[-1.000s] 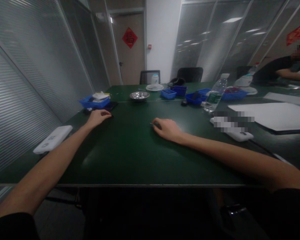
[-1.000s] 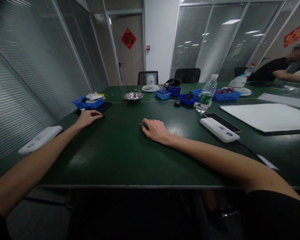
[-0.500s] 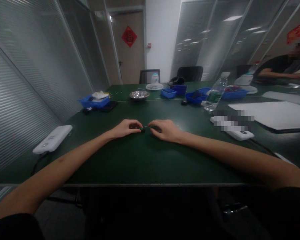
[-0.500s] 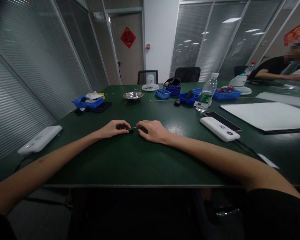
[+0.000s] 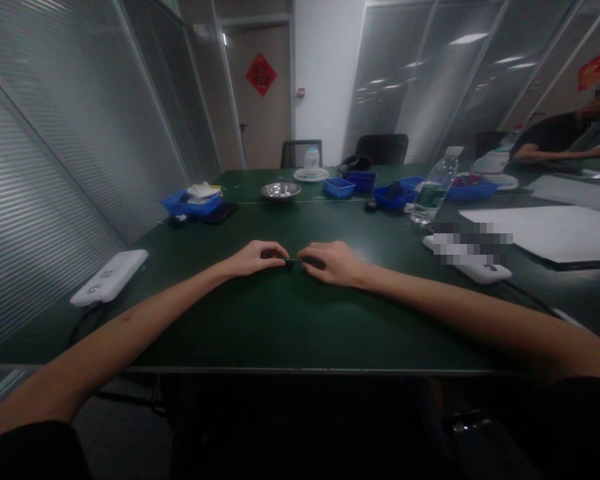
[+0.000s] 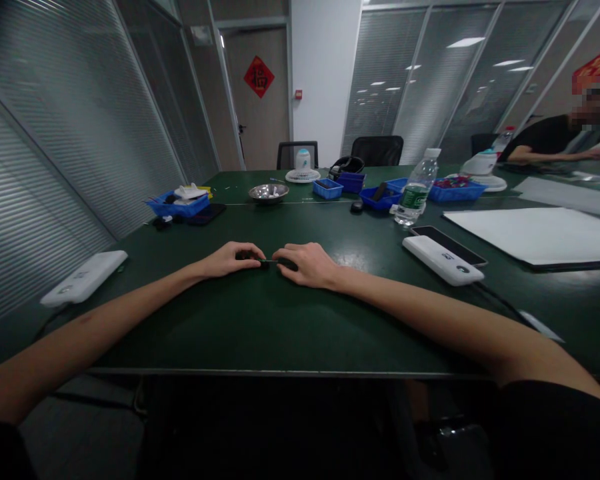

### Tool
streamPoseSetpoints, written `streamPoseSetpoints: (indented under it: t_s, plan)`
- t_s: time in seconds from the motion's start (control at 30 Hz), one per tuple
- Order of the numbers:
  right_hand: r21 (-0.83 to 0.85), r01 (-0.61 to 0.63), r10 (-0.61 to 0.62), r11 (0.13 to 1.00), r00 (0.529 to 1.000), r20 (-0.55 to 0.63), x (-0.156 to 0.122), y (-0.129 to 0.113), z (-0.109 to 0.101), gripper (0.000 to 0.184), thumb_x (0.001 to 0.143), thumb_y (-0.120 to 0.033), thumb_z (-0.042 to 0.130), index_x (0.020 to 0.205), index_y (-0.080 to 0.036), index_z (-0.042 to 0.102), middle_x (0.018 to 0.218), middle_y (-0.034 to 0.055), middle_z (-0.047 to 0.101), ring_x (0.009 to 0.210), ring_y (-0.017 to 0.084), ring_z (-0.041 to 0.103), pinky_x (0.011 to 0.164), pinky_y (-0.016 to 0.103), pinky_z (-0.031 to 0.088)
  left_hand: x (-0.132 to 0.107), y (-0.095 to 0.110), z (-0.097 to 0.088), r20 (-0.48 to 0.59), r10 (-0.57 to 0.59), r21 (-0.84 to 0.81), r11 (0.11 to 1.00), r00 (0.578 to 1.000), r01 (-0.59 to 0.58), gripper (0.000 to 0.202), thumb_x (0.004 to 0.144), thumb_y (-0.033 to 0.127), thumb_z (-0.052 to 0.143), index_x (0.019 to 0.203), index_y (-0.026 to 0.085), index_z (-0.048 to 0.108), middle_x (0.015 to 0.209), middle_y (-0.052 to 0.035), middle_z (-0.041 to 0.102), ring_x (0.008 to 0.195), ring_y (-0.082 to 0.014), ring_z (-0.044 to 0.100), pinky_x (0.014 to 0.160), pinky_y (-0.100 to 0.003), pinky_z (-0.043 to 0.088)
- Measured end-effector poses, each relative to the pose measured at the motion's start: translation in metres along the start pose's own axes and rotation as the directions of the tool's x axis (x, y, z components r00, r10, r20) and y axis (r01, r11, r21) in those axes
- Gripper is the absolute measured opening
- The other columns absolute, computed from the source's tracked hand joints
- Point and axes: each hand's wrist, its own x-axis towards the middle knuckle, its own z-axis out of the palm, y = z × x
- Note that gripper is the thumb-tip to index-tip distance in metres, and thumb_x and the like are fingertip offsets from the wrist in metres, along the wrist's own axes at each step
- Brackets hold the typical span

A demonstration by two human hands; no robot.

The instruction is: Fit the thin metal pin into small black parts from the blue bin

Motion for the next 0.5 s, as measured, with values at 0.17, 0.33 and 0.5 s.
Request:
streamPoseSetpoints:
  t_s: [0.17,0.33,0.5]
  plan:
    - [-0.068,0.088,-0.088,0.994,0.996,0.007,0.000,0.001,0.001,0.038,0.106,-0.036,0.046,0.133,-0.018,0.065,0.111,0.0095,0.069,0.085,0.018,0.062,0.073,0.028,0.044,0.001,0.003,0.003,0.035,-0.002,-0.037,0.999,0.999,0.004,0.034,0.097,0.044,0.067,0.120,0.020,0.074,0.108,-0.0071,0.073,0.093,-0.0203,0.065,0.079,-0.031,0.047]
    - [-0.067,0.149,-0.150,0.987,0.989,-0.009,0.001,0.004,0.006,0.039,0.108,-0.036,0.043,0.136,-0.017,0.062,0.111,0.0103,0.068,0.085,0.018,0.062,0.073,0.029,0.045,0.002,0.003,0.010,-0.008,0.016,-0.016,1.000,1.000,-0.016,0.036,0.094,0.045,0.070,0.119,0.019,0.073,0.101,-0.0058,0.071,0.086,-0.0185,0.062,0.074,-0.030,0.046]
    - [-0.035,0.154,-0.154,0.987,0.988,0.004,0.002,0.005,0.012,0.040,0.109,-0.037,0.042,0.137,-0.017,0.060,0.113,0.0113,0.068,0.086,0.018,0.064,0.074,0.030,0.047,0.003,0.003,0.017,-0.037,0.073,0.023,0.997,0.997,-0.072,0.033,0.095,0.043,0.070,0.117,0.019,0.073,0.102,-0.0057,0.070,0.085,-0.0184,0.062,0.074,-0.031,0.046]
